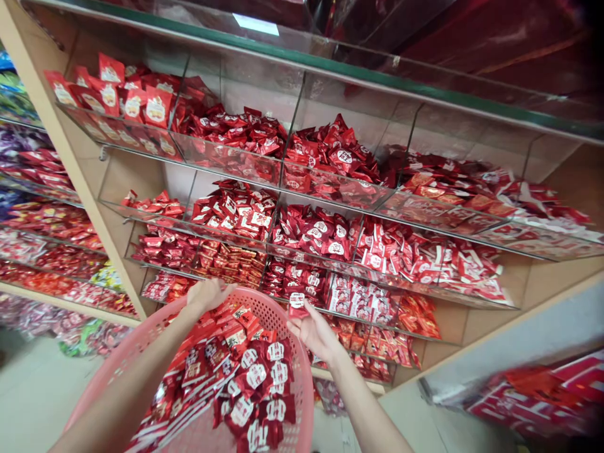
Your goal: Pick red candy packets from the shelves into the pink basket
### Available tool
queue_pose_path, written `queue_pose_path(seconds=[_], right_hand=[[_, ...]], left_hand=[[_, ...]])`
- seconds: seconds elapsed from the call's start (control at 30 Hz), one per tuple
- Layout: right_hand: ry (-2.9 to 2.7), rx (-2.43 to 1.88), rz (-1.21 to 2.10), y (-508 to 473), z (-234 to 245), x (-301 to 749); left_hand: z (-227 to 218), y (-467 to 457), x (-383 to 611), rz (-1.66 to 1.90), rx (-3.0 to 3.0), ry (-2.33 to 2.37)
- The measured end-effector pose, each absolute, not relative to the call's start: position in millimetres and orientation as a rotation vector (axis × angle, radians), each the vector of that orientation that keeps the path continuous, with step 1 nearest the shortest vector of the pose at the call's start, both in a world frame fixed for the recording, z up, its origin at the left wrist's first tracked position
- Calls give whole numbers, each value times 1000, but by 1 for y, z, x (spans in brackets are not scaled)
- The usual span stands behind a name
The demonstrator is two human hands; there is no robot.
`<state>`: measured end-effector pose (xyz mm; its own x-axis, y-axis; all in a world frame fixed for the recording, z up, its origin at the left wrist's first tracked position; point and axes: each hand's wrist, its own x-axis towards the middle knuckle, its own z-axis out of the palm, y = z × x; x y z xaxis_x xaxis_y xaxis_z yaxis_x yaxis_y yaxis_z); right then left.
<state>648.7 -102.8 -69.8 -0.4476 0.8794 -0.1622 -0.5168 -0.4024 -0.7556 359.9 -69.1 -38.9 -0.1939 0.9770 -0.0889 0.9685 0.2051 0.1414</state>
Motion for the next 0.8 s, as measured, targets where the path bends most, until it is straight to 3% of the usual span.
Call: queue_pose_path(seconds=[0.13,0.8], right_hand=[[-729,-656,2045,-129,-69,647],[-1127,-1132,1643,-175,-74,647]], left_hand=[[-32,-71,370,64,1904,2293],[-41,-68,367,12,1909,2302]])
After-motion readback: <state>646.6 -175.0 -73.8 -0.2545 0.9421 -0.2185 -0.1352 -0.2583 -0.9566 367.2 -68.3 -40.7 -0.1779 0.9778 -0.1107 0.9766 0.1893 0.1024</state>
